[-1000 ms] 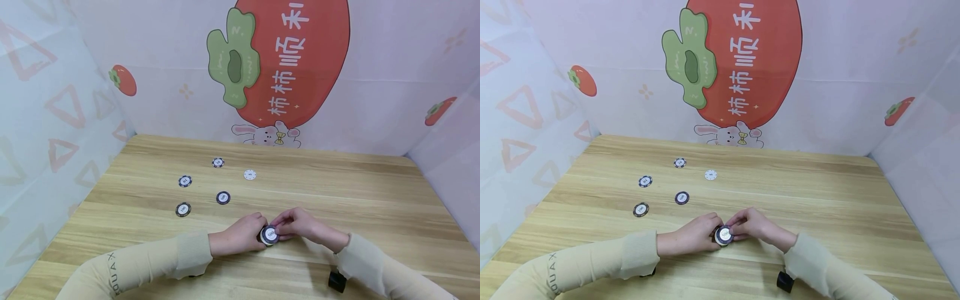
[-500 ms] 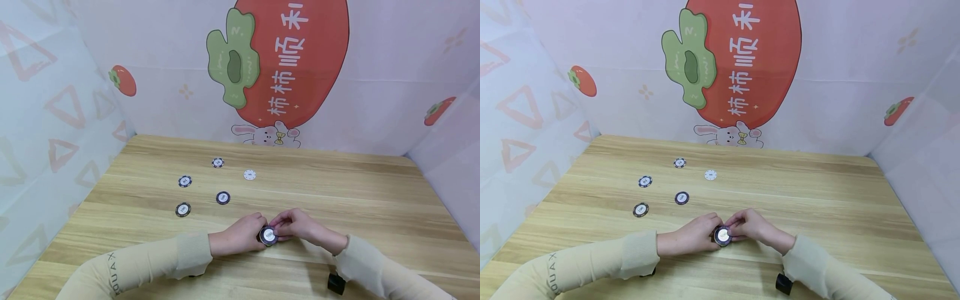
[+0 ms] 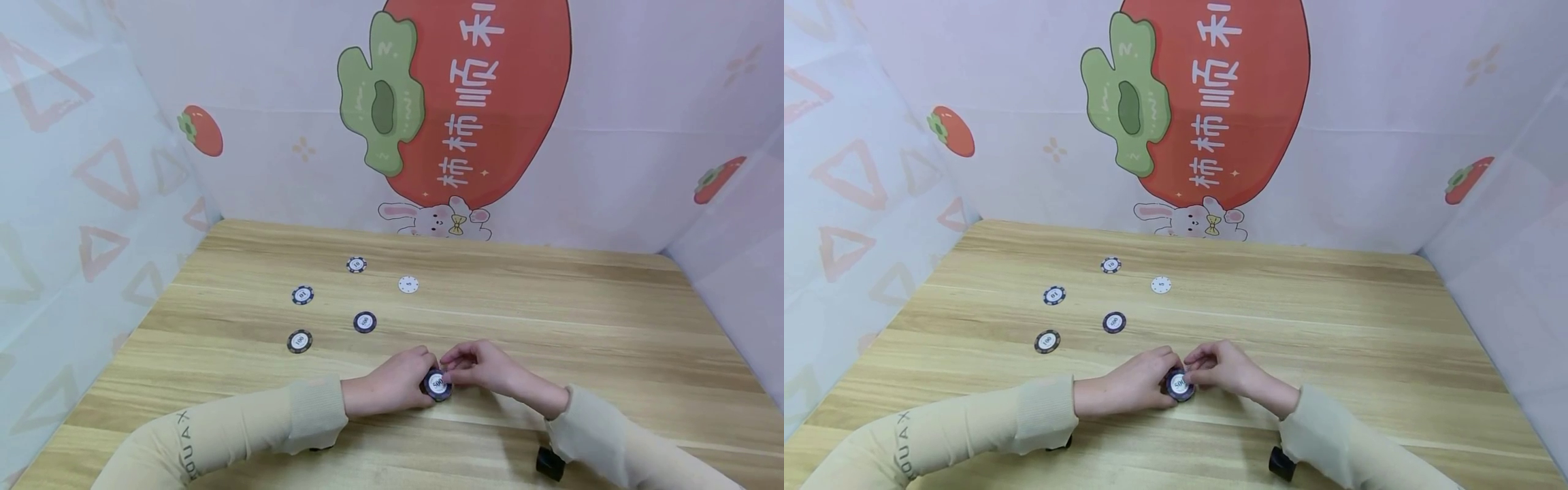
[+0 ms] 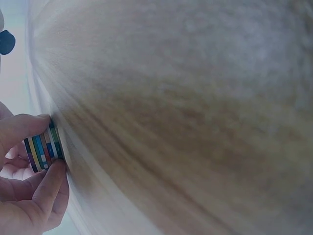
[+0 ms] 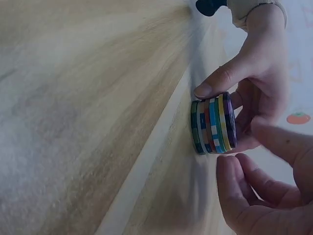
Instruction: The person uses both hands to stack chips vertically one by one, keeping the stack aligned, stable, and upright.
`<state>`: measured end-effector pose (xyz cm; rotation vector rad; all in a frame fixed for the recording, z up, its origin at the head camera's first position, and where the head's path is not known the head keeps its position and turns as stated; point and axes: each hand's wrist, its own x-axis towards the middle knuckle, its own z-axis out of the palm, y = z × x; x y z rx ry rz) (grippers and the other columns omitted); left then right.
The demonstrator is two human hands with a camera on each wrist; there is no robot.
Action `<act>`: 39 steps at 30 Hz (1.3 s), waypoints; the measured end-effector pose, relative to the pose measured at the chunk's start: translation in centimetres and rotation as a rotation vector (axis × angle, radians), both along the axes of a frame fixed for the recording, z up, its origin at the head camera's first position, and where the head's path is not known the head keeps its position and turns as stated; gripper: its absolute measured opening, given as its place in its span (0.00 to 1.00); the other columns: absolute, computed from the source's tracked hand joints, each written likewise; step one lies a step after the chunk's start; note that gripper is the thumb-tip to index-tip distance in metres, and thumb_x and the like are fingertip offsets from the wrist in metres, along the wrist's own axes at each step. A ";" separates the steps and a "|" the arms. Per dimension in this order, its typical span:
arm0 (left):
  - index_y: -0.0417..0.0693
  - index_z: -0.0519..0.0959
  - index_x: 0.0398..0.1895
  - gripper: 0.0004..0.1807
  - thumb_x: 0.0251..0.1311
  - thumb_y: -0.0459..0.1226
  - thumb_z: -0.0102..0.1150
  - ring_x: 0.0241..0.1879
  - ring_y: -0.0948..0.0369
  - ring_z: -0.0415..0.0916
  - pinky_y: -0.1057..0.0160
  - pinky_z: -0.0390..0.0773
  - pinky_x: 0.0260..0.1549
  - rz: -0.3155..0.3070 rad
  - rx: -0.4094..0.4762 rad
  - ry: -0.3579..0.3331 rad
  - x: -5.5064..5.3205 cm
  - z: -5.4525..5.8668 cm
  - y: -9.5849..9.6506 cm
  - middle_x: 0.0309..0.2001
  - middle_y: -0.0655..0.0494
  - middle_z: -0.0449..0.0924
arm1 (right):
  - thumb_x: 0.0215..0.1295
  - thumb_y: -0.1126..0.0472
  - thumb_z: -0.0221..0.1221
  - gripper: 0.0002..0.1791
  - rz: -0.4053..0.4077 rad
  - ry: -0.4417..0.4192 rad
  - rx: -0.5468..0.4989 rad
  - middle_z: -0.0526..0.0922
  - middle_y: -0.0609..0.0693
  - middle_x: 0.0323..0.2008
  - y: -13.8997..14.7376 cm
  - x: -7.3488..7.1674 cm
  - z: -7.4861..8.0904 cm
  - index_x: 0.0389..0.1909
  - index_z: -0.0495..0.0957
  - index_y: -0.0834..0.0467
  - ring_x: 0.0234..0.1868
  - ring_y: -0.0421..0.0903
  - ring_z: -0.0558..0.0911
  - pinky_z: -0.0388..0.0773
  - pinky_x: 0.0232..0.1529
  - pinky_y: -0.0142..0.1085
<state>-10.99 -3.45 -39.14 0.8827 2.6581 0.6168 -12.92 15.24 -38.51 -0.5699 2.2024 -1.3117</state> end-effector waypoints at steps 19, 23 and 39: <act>0.43 0.76 0.38 0.22 0.37 0.39 0.71 0.31 0.67 0.68 0.71 0.71 0.33 -0.004 -0.082 -0.101 -0.9 1.2 -1.2 0.33 0.59 0.72 | 0.35 0.62 0.73 0.29 0.148 0.361 0.110 0.80 0.53 0.40 -0.7 1.1 -1.1 0.43 0.76 0.65 0.40 0.45 0.80 0.75 0.43 0.33; 0.42 0.76 0.37 0.21 0.37 0.39 0.71 0.29 0.67 0.66 0.71 0.70 0.31 -0.026 -0.090 -0.125 -1.2 1.5 -1.7 0.31 0.59 0.71 | 0.35 0.62 0.73 0.28 0.173 0.381 0.117 0.78 0.49 0.38 -0.7 1.0 -1.2 0.41 0.76 0.64 0.39 0.42 0.80 0.76 0.41 0.32; 0.44 0.75 0.43 0.19 0.47 0.39 0.66 0.38 0.64 0.72 0.69 0.72 0.40 -0.236 -0.126 0.018 -2.5 2.3 -4.7 0.39 0.57 0.75 | 0.34 0.65 0.73 0.25 0.165 0.440 0.149 0.77 0.45 0.36 -0.9 1.0 -1.5 0.39 0.77 0.60 0.37 0.39 0.77 0.75 0.39 0.30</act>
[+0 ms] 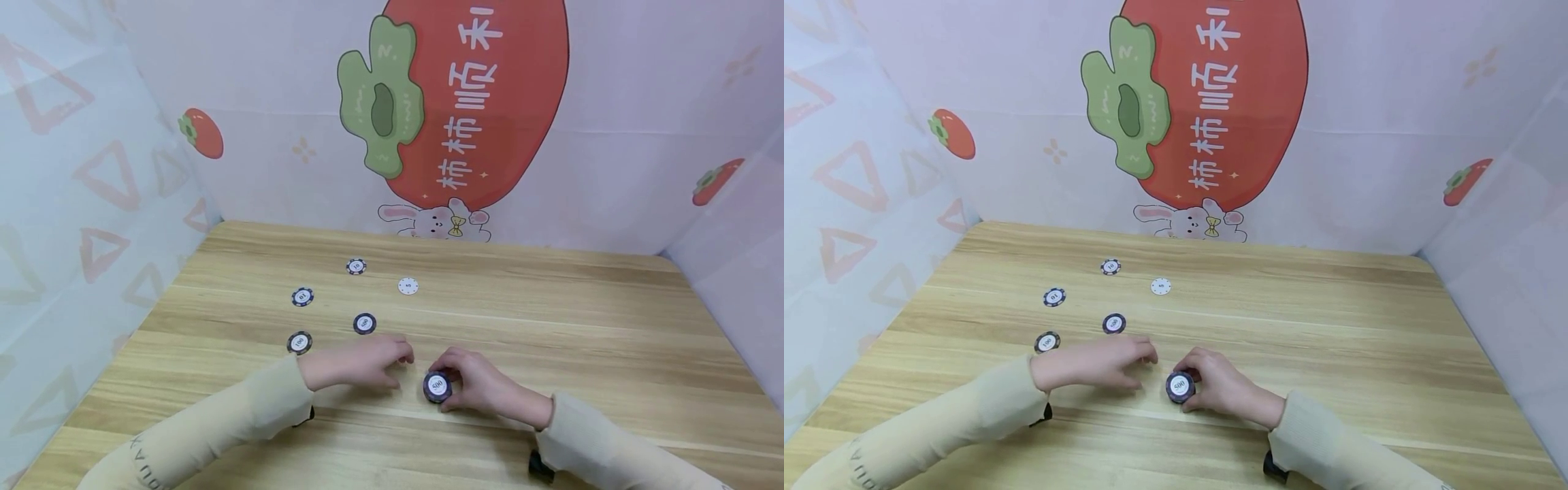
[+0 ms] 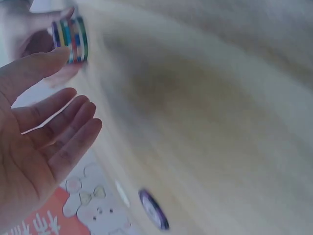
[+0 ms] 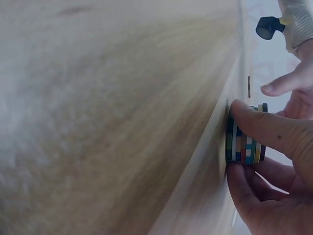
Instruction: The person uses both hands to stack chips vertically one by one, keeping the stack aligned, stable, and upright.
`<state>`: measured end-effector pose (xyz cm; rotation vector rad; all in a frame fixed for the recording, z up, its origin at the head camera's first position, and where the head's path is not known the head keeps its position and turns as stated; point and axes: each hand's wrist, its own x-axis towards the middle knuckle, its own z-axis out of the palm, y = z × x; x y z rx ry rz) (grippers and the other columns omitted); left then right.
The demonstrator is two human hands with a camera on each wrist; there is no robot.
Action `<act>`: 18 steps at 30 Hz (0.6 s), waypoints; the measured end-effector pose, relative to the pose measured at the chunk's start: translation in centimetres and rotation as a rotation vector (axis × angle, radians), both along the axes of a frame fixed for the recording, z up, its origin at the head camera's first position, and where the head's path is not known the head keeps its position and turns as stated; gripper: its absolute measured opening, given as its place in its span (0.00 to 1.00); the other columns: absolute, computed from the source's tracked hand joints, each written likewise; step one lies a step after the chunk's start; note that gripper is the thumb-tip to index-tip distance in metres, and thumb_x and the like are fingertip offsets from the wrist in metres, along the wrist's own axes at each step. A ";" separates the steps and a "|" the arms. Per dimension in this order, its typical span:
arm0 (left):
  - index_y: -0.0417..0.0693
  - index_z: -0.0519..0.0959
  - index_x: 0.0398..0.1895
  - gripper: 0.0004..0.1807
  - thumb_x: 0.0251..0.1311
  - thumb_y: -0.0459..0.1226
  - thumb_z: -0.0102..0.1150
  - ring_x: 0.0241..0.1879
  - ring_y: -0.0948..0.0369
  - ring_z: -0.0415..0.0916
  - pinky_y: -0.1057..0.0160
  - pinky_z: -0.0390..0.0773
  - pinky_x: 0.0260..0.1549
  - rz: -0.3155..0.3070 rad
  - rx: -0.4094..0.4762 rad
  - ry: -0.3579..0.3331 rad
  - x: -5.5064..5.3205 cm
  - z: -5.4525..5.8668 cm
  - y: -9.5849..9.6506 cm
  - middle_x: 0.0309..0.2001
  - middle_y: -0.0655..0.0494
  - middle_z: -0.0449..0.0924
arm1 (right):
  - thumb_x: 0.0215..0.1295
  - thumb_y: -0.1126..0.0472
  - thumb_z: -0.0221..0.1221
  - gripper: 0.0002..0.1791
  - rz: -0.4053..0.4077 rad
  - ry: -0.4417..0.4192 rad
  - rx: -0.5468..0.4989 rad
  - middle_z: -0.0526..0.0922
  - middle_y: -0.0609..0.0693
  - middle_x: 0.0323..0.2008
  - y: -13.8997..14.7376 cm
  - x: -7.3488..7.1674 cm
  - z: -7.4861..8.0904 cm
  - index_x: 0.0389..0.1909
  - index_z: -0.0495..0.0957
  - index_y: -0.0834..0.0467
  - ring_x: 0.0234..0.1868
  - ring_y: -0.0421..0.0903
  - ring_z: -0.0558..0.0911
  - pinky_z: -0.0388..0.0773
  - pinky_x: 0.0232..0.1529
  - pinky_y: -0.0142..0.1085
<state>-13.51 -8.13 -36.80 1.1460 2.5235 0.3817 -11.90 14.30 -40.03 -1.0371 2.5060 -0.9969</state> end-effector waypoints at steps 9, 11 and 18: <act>0.41 0.76 0.43 0.16 0.50 0.36 0.64 0.41 0.60 0.73 0.64 0.73 0.42 0.027 0.055 0.109 -0.8 1.1 -3.5 0.41 0.53 0.76 | 0.35 0.65 0.73 0.24 -0.006 -0.033 -0.030 0.77 0.45 0.36 0.0 0.0 -0.1 0.38 0.78 0.59 0.38 0.38 0.78 0.75 0.40 0.29; 0.40 0.76 0.42 0.16 0.49 0.35 0.64 0.42 0.59 0.73 0.63 0.73 0.43 0.033 0.073 0.116 -0.9 1.1 -4.3 0.41 0.52 0.76 | 0.34 0.65 0.73 0.24 -0.004 -0.034 -0.037 0.78 0.45 0.36 0.0 0.0 -0.1 0.38 0.78 0.59 0.38 0.39 0.78 0.76 0.40 0.29; 0.38 0.76 0.41 0.16 0.48 0.34 0.65 0.41 0.57 0.75 0.60 0.74 0.42 0.096 0.135 0.152 -0.9 1.6 -6.8 0.39 0.51 0.76 | 0.34 0.65 0.73 0.24 -0.001 -0.045 -0.049 0.78 0.46 0.36 0.1 0.0 0.1 0.39 0.78 0.60 0.39 0.41 0.79 0.76 0.40 0.29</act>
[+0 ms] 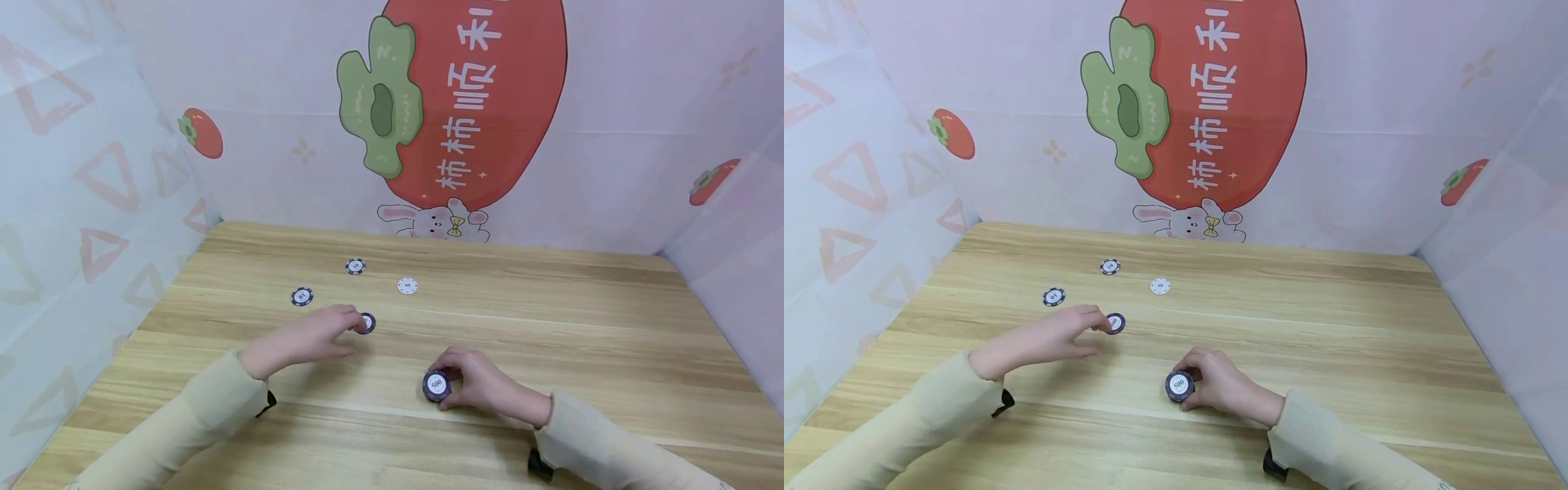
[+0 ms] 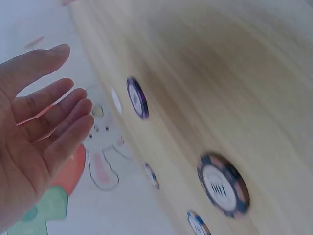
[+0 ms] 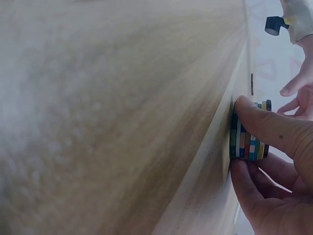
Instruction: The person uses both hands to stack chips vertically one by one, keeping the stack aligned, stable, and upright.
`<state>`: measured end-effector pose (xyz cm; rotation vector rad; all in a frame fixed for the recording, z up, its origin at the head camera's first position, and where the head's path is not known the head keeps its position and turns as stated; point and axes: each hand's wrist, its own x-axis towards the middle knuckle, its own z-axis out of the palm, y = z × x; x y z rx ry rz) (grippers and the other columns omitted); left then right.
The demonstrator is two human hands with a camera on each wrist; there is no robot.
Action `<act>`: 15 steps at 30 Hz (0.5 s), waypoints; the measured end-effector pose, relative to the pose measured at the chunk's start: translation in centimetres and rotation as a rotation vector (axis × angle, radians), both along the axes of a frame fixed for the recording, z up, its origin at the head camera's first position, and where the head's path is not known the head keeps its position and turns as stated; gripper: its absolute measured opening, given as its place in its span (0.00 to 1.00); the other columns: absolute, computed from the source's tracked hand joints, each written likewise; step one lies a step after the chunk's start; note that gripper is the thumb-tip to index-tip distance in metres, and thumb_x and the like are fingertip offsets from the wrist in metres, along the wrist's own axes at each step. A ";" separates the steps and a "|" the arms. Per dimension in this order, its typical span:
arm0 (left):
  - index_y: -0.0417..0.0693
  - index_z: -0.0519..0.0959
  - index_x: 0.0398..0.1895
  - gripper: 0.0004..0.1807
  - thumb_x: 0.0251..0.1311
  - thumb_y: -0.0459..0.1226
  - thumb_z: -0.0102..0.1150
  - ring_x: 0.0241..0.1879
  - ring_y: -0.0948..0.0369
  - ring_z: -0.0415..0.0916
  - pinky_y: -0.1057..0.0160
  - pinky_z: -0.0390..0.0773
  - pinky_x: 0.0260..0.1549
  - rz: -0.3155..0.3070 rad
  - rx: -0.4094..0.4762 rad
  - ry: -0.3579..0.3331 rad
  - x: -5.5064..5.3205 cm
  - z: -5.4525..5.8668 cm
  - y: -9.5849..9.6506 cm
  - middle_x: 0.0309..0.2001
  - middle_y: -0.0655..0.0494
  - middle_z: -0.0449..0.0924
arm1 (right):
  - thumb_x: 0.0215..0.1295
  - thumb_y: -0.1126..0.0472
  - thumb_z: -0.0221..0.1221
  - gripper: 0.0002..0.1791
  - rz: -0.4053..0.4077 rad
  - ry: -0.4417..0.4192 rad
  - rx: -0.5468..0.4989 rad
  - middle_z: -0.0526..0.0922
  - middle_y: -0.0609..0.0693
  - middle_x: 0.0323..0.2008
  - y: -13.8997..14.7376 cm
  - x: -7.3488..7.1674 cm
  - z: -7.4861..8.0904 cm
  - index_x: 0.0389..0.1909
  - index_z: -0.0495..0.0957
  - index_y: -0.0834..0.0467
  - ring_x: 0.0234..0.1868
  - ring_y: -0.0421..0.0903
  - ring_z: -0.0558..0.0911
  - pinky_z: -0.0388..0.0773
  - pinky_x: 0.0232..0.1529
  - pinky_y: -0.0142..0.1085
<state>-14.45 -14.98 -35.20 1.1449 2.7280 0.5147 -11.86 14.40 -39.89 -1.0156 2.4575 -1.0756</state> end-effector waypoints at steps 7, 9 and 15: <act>0.38 0.76 0.43 0.18 0.48 0.34 0.65 0.42 0.55 0.74 0.58 0.74 0.42 0.082 -0.022 0.010 0.1 0.7 -2.0 0.41 0.50 0.77 | 0.34 0.65 0.73 0.25 0.003 0.024 0.006 0.79 0.47 0.36 0.0 0.0 0.1 0.39 0.78 0.60 0.38 0.41 0.79 0.76 0.40 0.29; 0.38 0.76 0.43 0.18 0.48 0.34 0.65 0.43 0.55 0.74 0.57 0.74 0.43 0.104 -0.041 0.004 0.0 0.7 -2.5 0.41 0.50 0.77 | 0.34 0.65 0.73 0.25 0.005 0.031 0.006 0.79 0.47 0.36 0.1 -0.1 0.1 0.39 0.78 0.60 0.38 0.41 0.79 0.76 0.40 0.29; 0.38 0.77 0.40 0.16 0.47 0.33 0.66 0.41 0.54 0.74 0.57 0.74 0.41 0.152 -0.121 -0.013 0.1 0.3 -4.1 0.39 0.50 0.77 | 0.33 0.67 0.73 0.25 0.002 -0.006 -0.012 0.79 0.48 0.35 0.0 0.0 0.0 0.38 0.78 0.61 0.38 0.42 0.80 0.76 0.40 0.29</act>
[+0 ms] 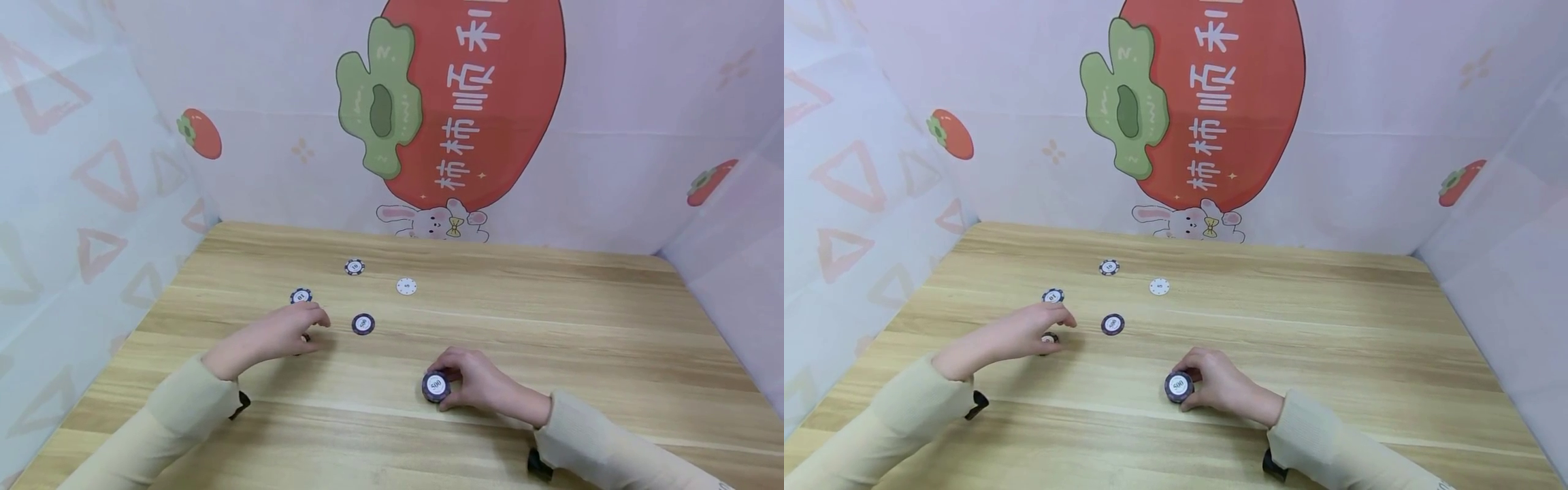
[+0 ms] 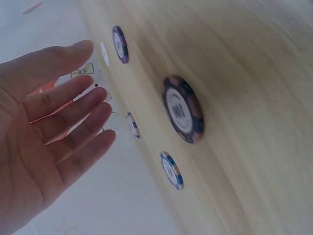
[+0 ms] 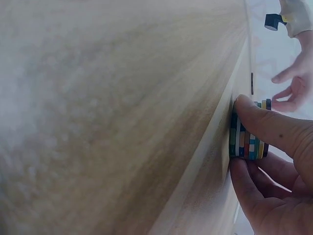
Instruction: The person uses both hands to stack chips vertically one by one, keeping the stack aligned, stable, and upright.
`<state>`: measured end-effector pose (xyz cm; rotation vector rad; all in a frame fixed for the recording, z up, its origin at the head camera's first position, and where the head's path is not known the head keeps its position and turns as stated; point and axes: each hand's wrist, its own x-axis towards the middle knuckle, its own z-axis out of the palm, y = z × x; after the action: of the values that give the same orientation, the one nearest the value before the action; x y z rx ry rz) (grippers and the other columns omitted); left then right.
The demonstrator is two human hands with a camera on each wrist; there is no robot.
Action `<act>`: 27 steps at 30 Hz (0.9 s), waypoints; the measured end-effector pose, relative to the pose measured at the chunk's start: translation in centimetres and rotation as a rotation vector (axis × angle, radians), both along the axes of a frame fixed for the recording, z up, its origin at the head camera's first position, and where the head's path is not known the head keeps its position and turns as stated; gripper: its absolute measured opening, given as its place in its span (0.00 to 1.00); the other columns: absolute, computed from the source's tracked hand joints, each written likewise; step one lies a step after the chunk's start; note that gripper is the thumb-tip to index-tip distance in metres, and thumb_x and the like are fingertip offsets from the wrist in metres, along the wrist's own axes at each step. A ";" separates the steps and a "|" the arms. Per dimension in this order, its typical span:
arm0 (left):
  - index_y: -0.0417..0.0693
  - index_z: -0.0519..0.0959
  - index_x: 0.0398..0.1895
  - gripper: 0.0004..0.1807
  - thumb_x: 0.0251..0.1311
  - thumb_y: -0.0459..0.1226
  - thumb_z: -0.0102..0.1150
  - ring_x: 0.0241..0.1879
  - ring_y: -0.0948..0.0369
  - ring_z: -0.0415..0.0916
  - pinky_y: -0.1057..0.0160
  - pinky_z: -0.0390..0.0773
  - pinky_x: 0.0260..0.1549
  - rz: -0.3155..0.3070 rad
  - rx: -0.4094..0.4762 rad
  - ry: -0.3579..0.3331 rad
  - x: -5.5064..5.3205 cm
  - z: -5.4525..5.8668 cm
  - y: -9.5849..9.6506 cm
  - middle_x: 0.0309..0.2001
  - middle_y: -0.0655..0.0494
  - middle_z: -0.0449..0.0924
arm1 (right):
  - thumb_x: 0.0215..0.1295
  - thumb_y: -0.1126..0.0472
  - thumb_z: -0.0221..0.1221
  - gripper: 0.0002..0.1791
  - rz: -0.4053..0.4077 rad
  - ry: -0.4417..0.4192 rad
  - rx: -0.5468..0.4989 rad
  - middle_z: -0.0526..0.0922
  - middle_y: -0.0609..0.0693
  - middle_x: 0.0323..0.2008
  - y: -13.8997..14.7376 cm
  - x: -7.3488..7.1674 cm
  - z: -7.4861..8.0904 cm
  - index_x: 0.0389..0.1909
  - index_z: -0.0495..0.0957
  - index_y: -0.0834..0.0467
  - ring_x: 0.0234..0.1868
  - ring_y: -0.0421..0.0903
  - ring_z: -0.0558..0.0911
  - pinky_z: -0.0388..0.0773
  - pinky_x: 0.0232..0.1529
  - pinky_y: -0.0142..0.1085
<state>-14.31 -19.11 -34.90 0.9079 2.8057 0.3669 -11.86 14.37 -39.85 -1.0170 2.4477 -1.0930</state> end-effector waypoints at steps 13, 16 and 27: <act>0.40 0.76 0.34 0.16 0.38 0.32 0.69 0.34 0.58 0.72 0.58 0.74 0.36 0.059 -0.098 -0.027 -0.7 -2.0 -2.5 0.34 0.54 0.73 | 0.34 0.66 0.73 0.24 -0.015 0.025 0.010 0.79 0.46 0.36 -0.4 0.4 -0.4 0.38 0.78 0.60 0.38 0.41 0.80 0.76 0.40 0.28; 0.42 0.76 0.31 0.13 0.39 0.30 0.67 0.30 0.61 0.70 0.59 0.73 0.33 0.062 -0.101 -0.031 -0.8 -2.4 -2.8 0.32 0.56 0.71 | 0.34 0.66 0.73 0.24 -0.016 0.032 0.014 0.79 0.46 0.36 -0.5 0.4 -0.4 0.38 0.79 0.59 0.38 0.40 0.79 0.75 0.40 0.28; 0.43 0.75 0.29 0.13 0.36 0.28 0.66 0.30 0.63 0.69 0.62 0.72 0.32 0.097 -0.056 -0.045 -0.9 -2.8 -3.0 0.31 0.57 0.70 | 0.33 0.65 0.74 0.24 -0.017 0.061 0.021 0.79 0.45 0.35 -0.5 0.4 -0.4 0.38 0.79 0.59 0.38 0.40 0.79 0.75 0.40 0.29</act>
<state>-15.17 -22.07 -37.66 0.7445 2.8099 0.3161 -11.45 13.90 -40.22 -1.0391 2.5147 -1.0540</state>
